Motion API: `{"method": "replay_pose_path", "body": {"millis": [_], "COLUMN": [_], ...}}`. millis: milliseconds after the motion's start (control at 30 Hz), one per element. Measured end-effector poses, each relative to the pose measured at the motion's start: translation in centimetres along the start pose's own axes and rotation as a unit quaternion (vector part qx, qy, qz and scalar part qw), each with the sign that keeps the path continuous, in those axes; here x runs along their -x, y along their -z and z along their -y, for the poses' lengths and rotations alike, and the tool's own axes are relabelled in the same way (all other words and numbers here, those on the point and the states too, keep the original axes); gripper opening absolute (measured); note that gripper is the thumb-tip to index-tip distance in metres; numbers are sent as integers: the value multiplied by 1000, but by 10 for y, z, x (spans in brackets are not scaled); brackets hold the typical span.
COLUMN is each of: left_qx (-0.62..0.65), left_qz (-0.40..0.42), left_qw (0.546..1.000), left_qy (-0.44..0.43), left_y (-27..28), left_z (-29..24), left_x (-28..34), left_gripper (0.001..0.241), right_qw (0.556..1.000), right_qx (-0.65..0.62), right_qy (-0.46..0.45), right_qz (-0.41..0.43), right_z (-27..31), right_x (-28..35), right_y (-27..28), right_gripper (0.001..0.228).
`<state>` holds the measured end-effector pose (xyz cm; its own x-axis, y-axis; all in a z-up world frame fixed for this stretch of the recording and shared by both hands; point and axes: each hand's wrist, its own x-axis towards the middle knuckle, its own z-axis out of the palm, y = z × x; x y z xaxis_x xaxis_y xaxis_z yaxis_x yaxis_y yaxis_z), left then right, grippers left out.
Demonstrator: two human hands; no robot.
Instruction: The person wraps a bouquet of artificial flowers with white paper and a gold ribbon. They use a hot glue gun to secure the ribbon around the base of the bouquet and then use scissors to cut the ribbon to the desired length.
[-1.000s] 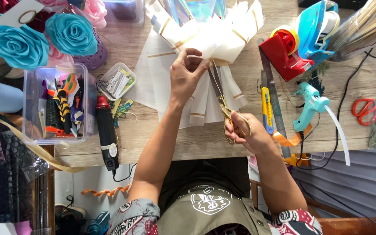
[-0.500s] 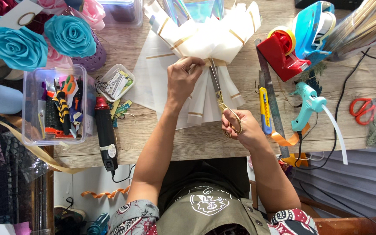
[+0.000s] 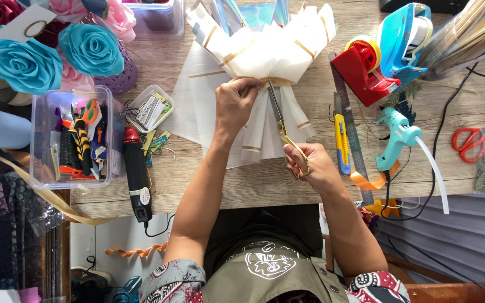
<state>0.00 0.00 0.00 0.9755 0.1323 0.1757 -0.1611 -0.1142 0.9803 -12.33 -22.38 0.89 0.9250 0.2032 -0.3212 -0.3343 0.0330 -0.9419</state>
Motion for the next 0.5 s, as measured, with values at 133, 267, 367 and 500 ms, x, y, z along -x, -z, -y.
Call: {"method": "replay_pose_path", "body": {"millis": [133, 267, 367, 500], "left_qx": [6, 4, 14, 30], "left_qz": [1, 5, 3, 8], "left_qw": [1000, 999, 999, 997], "left_qy": [10, 35, 52, 70], "left_y": [0, 0, 0, 1], "left_z": [1, 1, 0, -4], "left_x": [0, -2, -3, -4], "left_gripper": [24, 24, 22, 22], "right_qw": [1000, 1000, 1000, 1000], "right_qx": [5, 6, -2, -5], "right_qy": [-3, 0, -12, -11], "right_qz": [-8, -11, -11, -7], "right_z": [2, 2, 3, 8], "right_x": [0, -1, 1, 0], "right_y": [-4, -6, -5, -4], "right_gripper": [50, 49, 50, 52]}}
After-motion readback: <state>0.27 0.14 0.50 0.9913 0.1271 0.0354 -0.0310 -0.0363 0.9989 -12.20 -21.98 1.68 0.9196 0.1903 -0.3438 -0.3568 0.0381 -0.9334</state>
